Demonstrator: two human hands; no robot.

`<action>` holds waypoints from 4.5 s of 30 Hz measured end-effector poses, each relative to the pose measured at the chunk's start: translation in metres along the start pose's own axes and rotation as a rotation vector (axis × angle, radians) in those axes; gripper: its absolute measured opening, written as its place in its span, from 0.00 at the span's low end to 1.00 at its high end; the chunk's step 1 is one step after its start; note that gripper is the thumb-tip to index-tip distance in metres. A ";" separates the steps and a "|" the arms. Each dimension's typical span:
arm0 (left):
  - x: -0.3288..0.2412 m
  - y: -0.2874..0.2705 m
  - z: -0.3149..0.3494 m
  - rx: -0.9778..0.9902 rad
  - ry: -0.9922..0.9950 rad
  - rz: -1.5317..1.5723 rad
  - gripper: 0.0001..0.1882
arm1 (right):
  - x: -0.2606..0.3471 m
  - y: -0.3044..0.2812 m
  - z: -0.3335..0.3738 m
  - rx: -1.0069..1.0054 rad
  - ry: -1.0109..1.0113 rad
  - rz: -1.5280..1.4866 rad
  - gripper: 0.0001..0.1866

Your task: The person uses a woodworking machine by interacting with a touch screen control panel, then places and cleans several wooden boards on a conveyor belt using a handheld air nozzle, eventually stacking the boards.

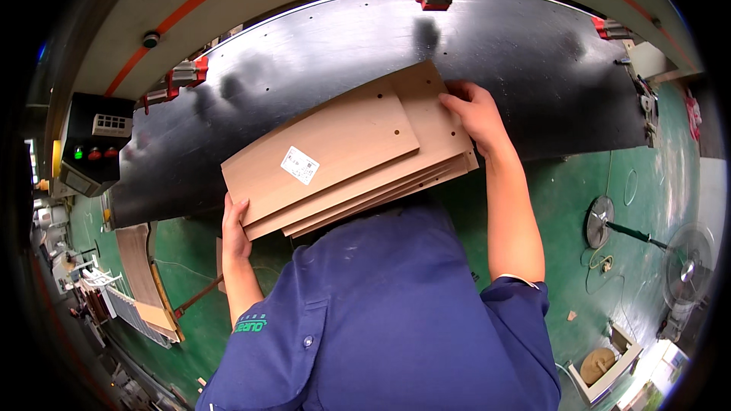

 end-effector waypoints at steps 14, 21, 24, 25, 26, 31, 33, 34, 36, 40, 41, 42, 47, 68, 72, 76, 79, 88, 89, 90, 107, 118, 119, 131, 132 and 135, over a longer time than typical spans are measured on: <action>0.000 -0.029 0.006 0.020 0.046 0.119 0.34 | -0.013 0.004 -0.010 0.012 -0.042 -0.059 0.22; 0.000 -0.077 0.022 -0.112 0.016 0.141 0.30 | -0.010 0.003 -0.012 0.025 -0.014 -0.056 0.23; -0.004 -0.086 0.027 -0.138 -0.009 0.198 0.30 | -0.012 0.001 -0.014 0.015 -0.030 -0.014 0.22; -0.006 -0.084 0.027 -0.133 -0.014 0.219 0.30 | -0.012 0.001 -0.011 -0.065 -0.045 0.074 0.22; -0.008 -0.081 0.026 -0.129 -0.014 0.240 0.29 | -0.005 0.004 -0.006 -0.142 -0.063 0.161 0.21; -0.011 -0.084 0.021 -0.176 -0.059 0.207 0.26 | 0.011 0.043 0.016 -0.161 -0.294 0.163 0.21; -0.011 -0.076 0.020 -0.238 -0.056 0.121 0.25 | 0.031 0.079 0.034 0.111 -0.239 0.206 0.24; -0.010 -0.075 0.017 -0.237 -0.058 0.099 0.25 | 0.027 0.093 0.034 0.158 -0.343 0.281 0.27; -0.016 -0.066 0.013 -0.215 -0.060 0.046 0.25 | 0.025 0.119 0.034 0.294 -0.322 0.219 0.30; -0.020 -0.056 0.008 -0.200 -0.027 0.038 0.24 | 0.026 0.130 0.043 0.336 -0.194 0.125 0.30; -0.018 -0.055 0.009 -0.196 -0.026 0.044 0.24 | 0.026 0.128 0.045 0.349 -0.155 0.080 0.30; -0.018 -0.053 0.009 -0.187 -0.017 0.053 0.23 | 0.026 0.125 0.047 0.362 -0.116 0.035 0.30; -0.016 -0.042 0.009 -0.146 -0.029 0.042 0.22 | 0.020 0.107 0.053 0.338 -0.080 -0.042 0.28; -0.017 -0.027 -0.021 0.063 -0.119 -0.008 0.28 | -0.049 -0.042 0.127 -0.450 -0.019 -0.446 0.16; -0.023 -0.013 -0.020 0.076 -0.124 -0.093 0.28 | -0.079 -0.040 0.151 -0.473 0.080 -0.456 0.15; -0.021 -0.004 -0.021 0.088 -0.109 -0.161 0.25 | -0.099 -0.041 0.150 -0.435 0.148 -0.459 0.16; -0.015 -0.018 -0.018 0.079 -0.095 -0.145 0.24 | -0.101 -0.046 0.129 -0.350 0.128 -0.428 0.16; -0.004 -0.067 0.009 -0.106 -0.245 -0.009 0.25 | -0.117 -0.065 0.081 -0.146 0.099 -0.471 0.15; -0.007 -0.064 0.009 -0.111 -0.268 -0.027 0.25 | -0.120 -0.066 0.077 -0.130 0.105 -0.478 0.16; -0.009 -0.060 0.011 -0.129 -0.268 -0.058 0.26 | -0.123 -0.067 0.074 -0.114 0.110 -0.487 0.16; -0.020 -0.067 0.014 -0.127 -0.425 -0.173 0.28 | -0.165 -0.081 0.035 -0.064 0.111 -0.466 0.14; -0.025 -0.048 0.019 -0.113 -0.473 -0.256 0.32 | -0.172 -0.070 0.031 0.040 0.137 -0.407 0.14; -0.024 -0.051 0.018 -0.120 -0.470 -0.251 0.32 | -0.171 -0.069 0.031 0.042 0.131 -0.400 0.14; -0.016 -0.068 0.007 -0.150 -0.443 -0.224 0.33 | -0.162 -0.067 0.021 0.039 0.103 -0.301 0.17; -0.015 -0.067 0.008 -0.151 -0.438 -0.233 0.33 | -0.162 -0.066 0.020 0.039 0.092 -0.290 0.17; -0.014 -0.058 0.010 -0.150 -0.393 -0.316 0.35 | -0.161 -0.064 0.014 0.071 0.081 -0.249 0.18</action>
Point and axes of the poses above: each hand's wrist, its own z-axis away from the middle knuckle, its own y-axis out of the palm, x = y × z, the point moved 1 cm from there along -z, towards the middle knuckle, and after that the axes turned 11 degrees about y, right-handed, at the moved point
